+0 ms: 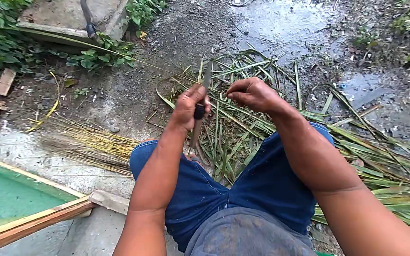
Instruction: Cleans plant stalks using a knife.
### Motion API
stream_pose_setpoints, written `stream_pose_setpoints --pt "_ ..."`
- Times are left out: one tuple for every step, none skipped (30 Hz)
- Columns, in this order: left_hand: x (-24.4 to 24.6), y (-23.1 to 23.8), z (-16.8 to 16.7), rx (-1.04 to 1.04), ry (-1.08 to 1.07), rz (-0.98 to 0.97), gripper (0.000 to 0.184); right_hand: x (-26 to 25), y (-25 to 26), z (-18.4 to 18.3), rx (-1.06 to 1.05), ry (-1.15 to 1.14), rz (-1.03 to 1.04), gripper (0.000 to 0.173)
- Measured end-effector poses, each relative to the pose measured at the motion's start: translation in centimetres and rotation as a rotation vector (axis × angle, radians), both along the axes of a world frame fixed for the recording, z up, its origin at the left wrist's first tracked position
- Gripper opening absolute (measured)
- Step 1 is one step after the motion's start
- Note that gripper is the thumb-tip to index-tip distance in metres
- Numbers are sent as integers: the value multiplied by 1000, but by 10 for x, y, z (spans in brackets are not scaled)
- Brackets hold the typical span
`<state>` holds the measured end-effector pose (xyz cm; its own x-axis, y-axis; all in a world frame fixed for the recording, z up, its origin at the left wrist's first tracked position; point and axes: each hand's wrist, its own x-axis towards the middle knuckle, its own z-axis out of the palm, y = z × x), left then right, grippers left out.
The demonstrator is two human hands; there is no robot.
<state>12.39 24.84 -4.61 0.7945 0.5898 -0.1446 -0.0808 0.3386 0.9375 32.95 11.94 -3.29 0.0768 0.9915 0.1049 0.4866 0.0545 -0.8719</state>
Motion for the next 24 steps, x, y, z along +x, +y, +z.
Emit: stream_pose_setpoints --pt "-7 13 3 -4 -43 68 33 3 -2 1 1 -6 7 17" --pt "-14 25 5 -13 -86 143 33 6 -4 1 -2 -12 12 17" --pt "-20 34 7 -26 -128 206 34 8 -4 0 -11 -14 14 17" --pt "-22 38 8 -42 -158 252 34 9 -5 0 -21 -11 11 17" --pt "-22 36 8 -45 -163 263 34 8 -4 -1 -28 -8 7 17" --pt "-19 29 7 -32 -140 236 33 6 -3 -1 -32 -6 5 17" --pt "-14 18 5 -20 -93 188 33 4 -2 -1 -36 -3 5 17" --pt "-9 5 2 -12 -35 121 33 2 0 -1 -45 0 8 18" --pt "-4 -5 -1 -20 12 55 34 0 1 -1 -50 4 14 18" --pt "0 -10 -4 -38 38 3 35 0 2 -2 -49 19 23 18" --pt "0 -9 -5 -46 36 -17 35 1 2 -2 -45 42 38 18" --pt "-2 -3 -3 -37 14 -6 34 3 1 -3 -40 70 55 19" --pt "-8 8 -1 -23 -21 34 34 6 0 -3 -37 85 64 19" --pt "-15 21 2 -15 -63 97 33 8 -2 -3 -34 82 68 18" --pt "-22 33 5 -14 -98 174 33 12 -4 -2 -34 63 67 18" --pt "-30 44 9 -22 -130 254 34 15 -5 -2 -37 37 60 18" --pt "-36 52 11 -40 -165 327 34 18 -6 -1 -44 15 41 17" --pt "-40 58 13 -55 -194 385 35 20 -7 -1 -56 0 20 17" --pt "-43 61 14 -63 -207 425 35 21 -8 0 -69 -2 -3 16" --pt "-42 59 14 -61 -204 438 35 21 -7 0 -82 0 -25 16" --pt "-39 52 13 -44 -177 420 35 19 -6 0 -94 8 -47 15" --pt "-34 42 12 -15 -139 372 35 16 -5 1 -105 16 -67 15" --pt "-27 31 9 11 -96 299 34 11 -2 1 -106 22 -79 15" --pt "-20 19 5 16 -57 223 34 6 1 0 -104 26 -82 15"
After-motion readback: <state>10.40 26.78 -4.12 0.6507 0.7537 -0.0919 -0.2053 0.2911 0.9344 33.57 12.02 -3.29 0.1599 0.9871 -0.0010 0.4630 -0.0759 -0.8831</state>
